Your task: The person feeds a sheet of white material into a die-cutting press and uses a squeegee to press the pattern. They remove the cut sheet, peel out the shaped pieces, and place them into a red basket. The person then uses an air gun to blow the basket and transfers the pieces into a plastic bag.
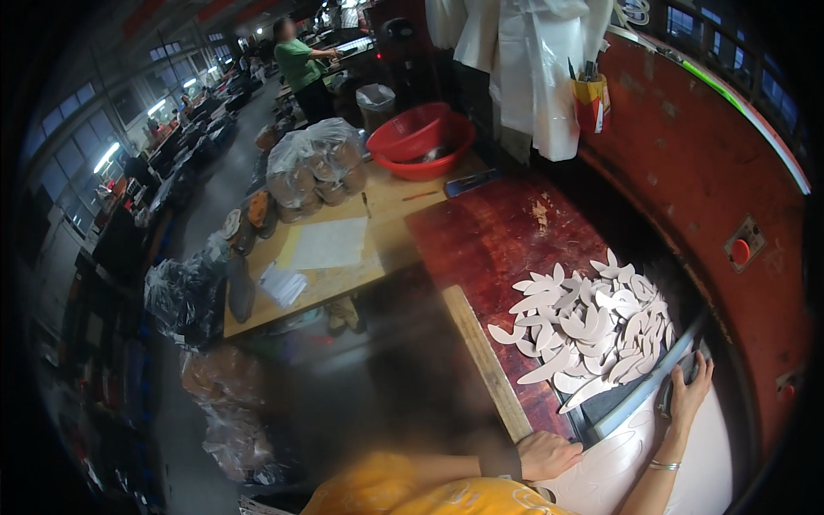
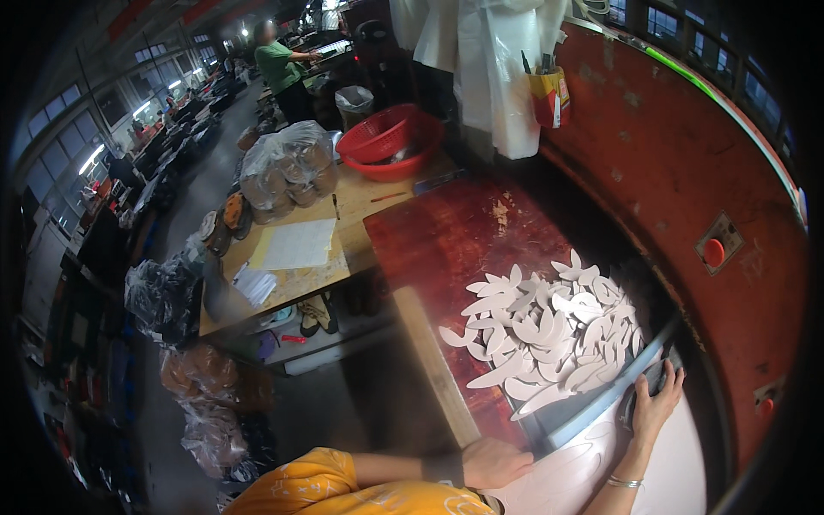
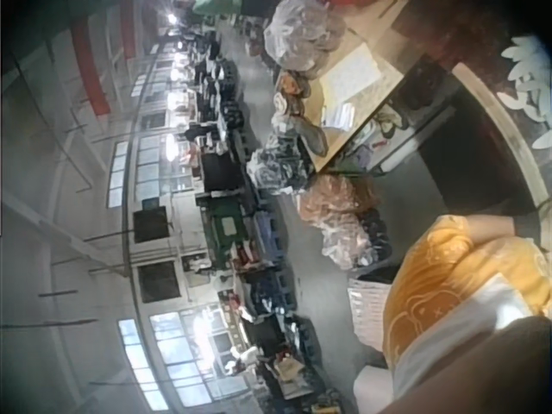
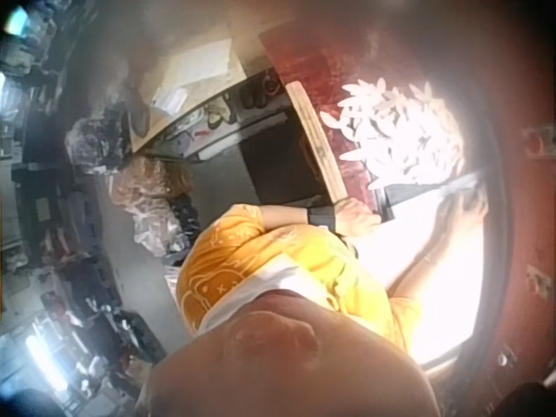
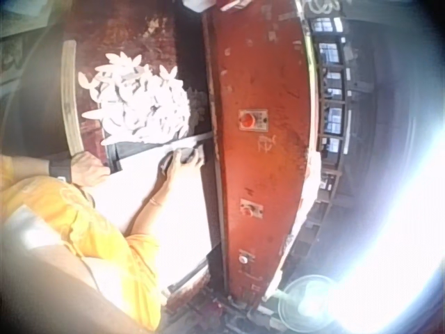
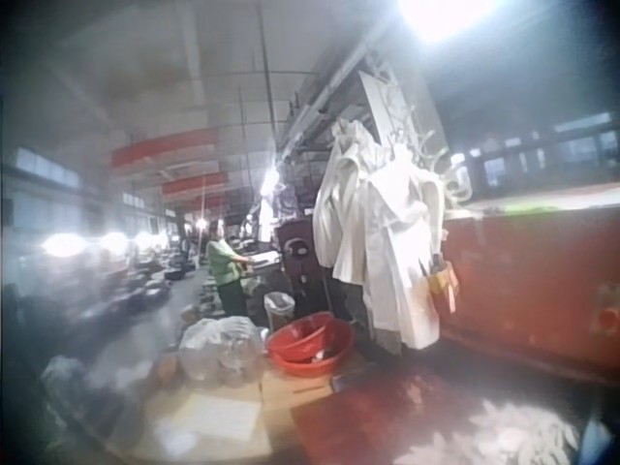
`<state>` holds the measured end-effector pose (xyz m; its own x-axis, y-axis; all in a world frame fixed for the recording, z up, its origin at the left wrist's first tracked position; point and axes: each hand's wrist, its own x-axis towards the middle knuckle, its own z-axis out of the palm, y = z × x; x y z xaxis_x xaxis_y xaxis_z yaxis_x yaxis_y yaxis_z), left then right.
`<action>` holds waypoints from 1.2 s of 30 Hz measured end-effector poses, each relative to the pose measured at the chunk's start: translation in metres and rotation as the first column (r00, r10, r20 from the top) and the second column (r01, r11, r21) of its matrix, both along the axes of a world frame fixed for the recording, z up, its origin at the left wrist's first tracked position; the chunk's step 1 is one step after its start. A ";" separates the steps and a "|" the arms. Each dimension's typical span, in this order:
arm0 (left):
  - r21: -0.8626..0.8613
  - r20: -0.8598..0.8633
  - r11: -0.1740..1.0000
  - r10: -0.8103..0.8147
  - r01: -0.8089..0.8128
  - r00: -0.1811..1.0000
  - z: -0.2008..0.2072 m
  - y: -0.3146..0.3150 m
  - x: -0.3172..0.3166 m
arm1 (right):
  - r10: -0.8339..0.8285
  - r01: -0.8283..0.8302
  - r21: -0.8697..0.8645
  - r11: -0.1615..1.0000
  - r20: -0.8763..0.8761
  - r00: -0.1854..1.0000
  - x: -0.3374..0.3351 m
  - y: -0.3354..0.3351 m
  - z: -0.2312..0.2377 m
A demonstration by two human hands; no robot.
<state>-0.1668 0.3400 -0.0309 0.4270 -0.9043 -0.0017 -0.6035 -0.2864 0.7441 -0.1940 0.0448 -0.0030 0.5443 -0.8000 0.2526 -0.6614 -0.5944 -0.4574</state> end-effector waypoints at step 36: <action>-0.166 0.020 0.986 -0.005 0.008 1.000 0.026 -0.009 0.016 | 0.024 -0.024 0.098 0.995 -0.002 1.000 -0.050 -0.029 0.047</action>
<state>-0.1507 0.3307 -0.0051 0.4199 -0.8940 0.1565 -0.6194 -0.1562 0.7694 -0.2437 0.0161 0.0444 0.5643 -0.8076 0.1714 -0.6493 -0.5623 -0.5121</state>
